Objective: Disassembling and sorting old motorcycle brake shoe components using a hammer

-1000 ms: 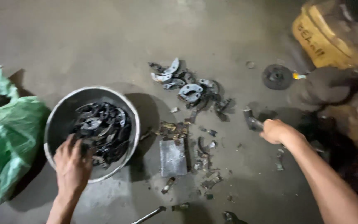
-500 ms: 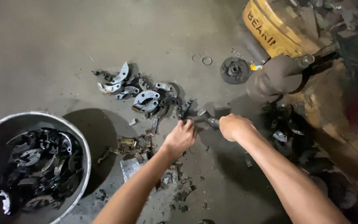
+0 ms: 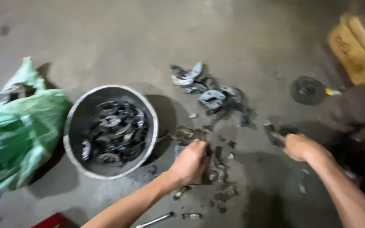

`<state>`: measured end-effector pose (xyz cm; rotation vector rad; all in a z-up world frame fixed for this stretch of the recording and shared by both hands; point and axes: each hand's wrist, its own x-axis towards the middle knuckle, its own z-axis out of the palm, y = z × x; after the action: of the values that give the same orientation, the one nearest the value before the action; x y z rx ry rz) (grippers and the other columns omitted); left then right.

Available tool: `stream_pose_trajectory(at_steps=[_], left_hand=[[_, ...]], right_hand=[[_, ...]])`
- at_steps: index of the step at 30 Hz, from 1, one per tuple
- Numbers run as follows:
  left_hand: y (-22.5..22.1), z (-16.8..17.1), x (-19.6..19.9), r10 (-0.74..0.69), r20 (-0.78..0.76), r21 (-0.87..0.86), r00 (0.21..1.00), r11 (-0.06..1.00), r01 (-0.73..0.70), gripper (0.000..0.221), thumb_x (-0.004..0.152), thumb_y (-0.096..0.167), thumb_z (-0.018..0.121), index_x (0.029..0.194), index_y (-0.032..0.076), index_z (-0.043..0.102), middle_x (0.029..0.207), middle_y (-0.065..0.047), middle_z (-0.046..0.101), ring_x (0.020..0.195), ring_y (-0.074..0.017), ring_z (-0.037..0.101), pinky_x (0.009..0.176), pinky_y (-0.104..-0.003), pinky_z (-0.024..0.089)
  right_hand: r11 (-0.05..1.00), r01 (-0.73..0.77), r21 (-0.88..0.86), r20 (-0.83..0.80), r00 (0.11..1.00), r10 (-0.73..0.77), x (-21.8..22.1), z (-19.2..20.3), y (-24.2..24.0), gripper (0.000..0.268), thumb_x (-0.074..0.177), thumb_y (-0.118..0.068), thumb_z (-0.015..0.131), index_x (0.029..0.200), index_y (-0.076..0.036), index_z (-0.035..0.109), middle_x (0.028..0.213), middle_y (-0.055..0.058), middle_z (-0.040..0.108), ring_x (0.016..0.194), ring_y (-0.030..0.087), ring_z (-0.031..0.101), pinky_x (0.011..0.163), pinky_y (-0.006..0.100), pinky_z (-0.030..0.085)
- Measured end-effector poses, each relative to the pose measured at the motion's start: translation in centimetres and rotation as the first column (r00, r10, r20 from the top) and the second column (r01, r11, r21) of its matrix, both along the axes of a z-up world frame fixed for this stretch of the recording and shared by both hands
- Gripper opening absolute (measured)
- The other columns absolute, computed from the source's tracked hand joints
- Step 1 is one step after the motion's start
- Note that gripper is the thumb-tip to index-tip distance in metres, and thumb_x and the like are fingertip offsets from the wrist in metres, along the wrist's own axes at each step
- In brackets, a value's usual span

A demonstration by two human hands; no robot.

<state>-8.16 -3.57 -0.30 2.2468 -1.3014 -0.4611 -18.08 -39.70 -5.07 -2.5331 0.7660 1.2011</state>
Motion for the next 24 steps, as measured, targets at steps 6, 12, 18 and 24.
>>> stream_pose_trajectory(at_steps=[6, 12, 18, 24], left_hand=[[15.4, 3.7, 5.6, 0.694, -0.151, -0.071, 0.704, 0.703, -0.708, 0.025, 0.077, 0.021, 0.086, 0.100, 0.016, 0.076, 0.090, -0.009, 0.077, 0.085, -0.0312, 0.075, 0.075, -0.043, 0.061], [23.6, 6.9, 13.7, 0.786, 0.146, -0.229, 0.600, 0.617, -0.753, 0.039, 0.088, 0.008, 0.076, 0.123, -0.008, 0.071, 0.106, -0.022, 0.076, 0.083, -0.0267, 0.073, 0.071, -0.034, 0.060], [19.7, 3.3, 17.2, 0.706, 0.355, -0.161, 0.613, 0.692, -0.704, 0.029, 0.093, 0.020, 0.078, 0.118, 0.006, 0.073, 0.100, -0.020, 0.075, 0.098, -0.0431, 0.071, 0.085, -0.054, 0.055], [4.6, -1.6, 12.4, 0.390, 0.404, 0.057, 0.828, 0.892, -0.448, 0.032, 0.079, 0.024, 0.078, 0.109, 0.011, 0.076, 0.100, -0.015, 0.074, 0.096, -0.0371, 0.073, 0.085, -0.046, 0.060]], right_hand=[[0.999, 0.018, -0.038, 0.016, 1.000, -0.018, -0.9, -1.8, 0.1, 0.034, 0.093, -0.018, 0.066, 0.107, 0.008, 0.084, 0.102, 0.031, 0.082, 0.097, 0.042, 0.081, 0.073, 0.047, 0.066], [0.988, -0.007, -0.151, -0.100, 0.995, -0.009, -0.8, -3.6, -0.5, 0.034, 0.100, -0.028, 0.063, 0.120, -0.004, 0.075, 0.099, 0.013, 0.084, 0.080, 0.023, 0.084, 0.073, 0.038, 0.065], [0.995, 0.073, -0.073, -0.001, 0.997, -0.074, -0.5, 1.8, 1.7, 0.030, 0.094, -0.013, 0.062, 0.109, 0.006, 0.079, 0.109, 0.032, 0.078, 0.108, 0.044, 0.075, 0.088, 0.055, 0.061], [0.998, 0.046, 0.032, 0.000, 0.999, -0.046, 0.2, 2.4, 0.5, 0.029, 0.094, -0.011, 0.063, 0.109, 0.008, 0.079, 0.110, 0.032, 0.076, 0.109, 0.045, 0.074, 0.084, 0.052, 0.062]])
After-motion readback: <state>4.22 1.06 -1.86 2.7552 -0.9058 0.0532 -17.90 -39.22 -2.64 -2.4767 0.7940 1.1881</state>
